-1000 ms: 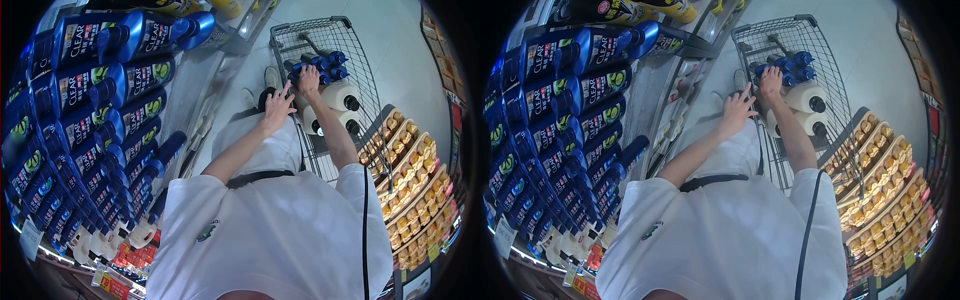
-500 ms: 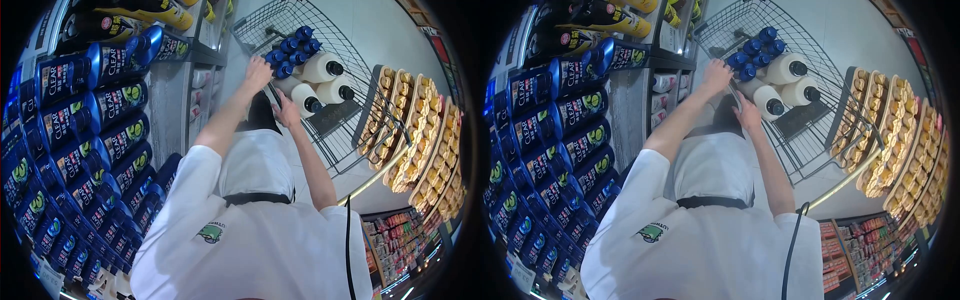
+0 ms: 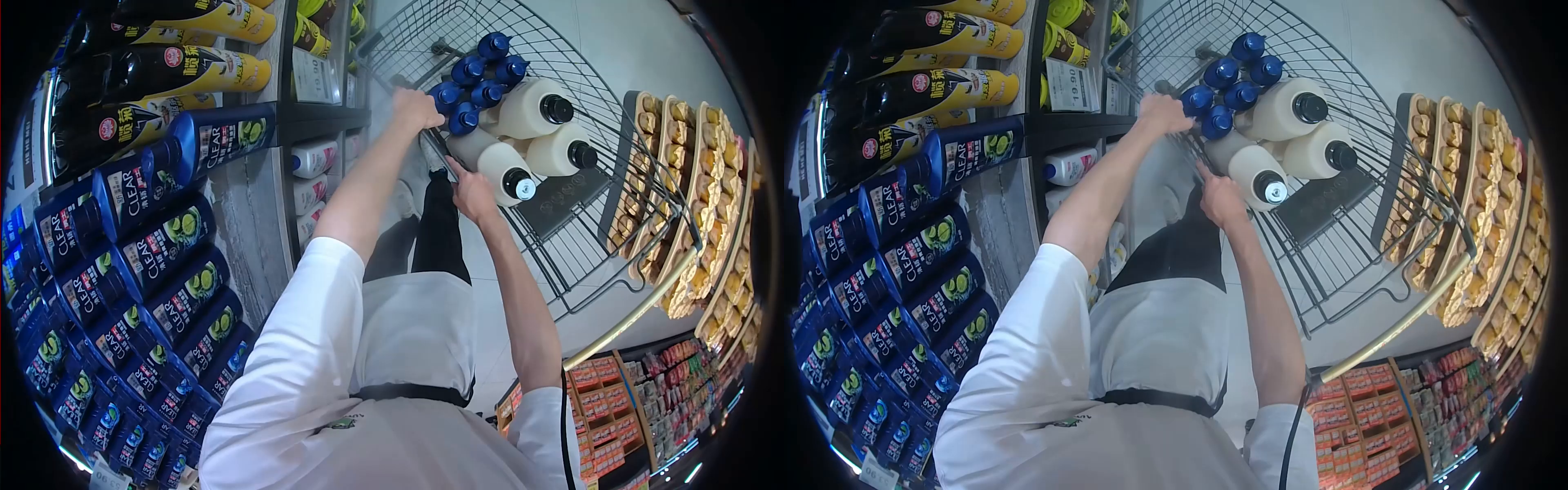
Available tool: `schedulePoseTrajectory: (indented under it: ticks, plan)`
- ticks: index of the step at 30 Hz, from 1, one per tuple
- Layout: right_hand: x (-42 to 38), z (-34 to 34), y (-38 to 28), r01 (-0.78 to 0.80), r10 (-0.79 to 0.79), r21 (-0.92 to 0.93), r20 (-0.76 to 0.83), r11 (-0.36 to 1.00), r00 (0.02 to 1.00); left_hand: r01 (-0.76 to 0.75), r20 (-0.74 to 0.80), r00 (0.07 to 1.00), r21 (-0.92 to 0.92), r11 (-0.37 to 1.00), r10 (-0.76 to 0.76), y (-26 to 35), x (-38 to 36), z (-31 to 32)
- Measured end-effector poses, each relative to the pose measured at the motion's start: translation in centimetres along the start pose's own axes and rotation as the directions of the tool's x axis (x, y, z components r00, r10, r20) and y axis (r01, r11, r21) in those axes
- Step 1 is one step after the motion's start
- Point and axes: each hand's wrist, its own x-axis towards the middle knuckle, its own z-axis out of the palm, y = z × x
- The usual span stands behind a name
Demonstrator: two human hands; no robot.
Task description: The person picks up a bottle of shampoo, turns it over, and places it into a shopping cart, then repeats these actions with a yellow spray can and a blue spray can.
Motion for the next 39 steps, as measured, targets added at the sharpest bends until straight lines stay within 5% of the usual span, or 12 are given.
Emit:
schedulePoseTrajectory:
  ticks: [13,39]
  plan:
    - [6.3,-5.1,-1.5,0.027,-0.023,0.077,-0.054,0.997,0.998,-0.026,-0.08,0.996,0.19,0.981,0.041,-1.9,6.9,-4.8]
    - [20.8,-13.1,-2.3,0.135,-0.119,0.113,-0.136,0.984,0.984,-0.028,-0.241,0.971,-0.149,0.988,-0.009,-8.2,16.0,-16.7]
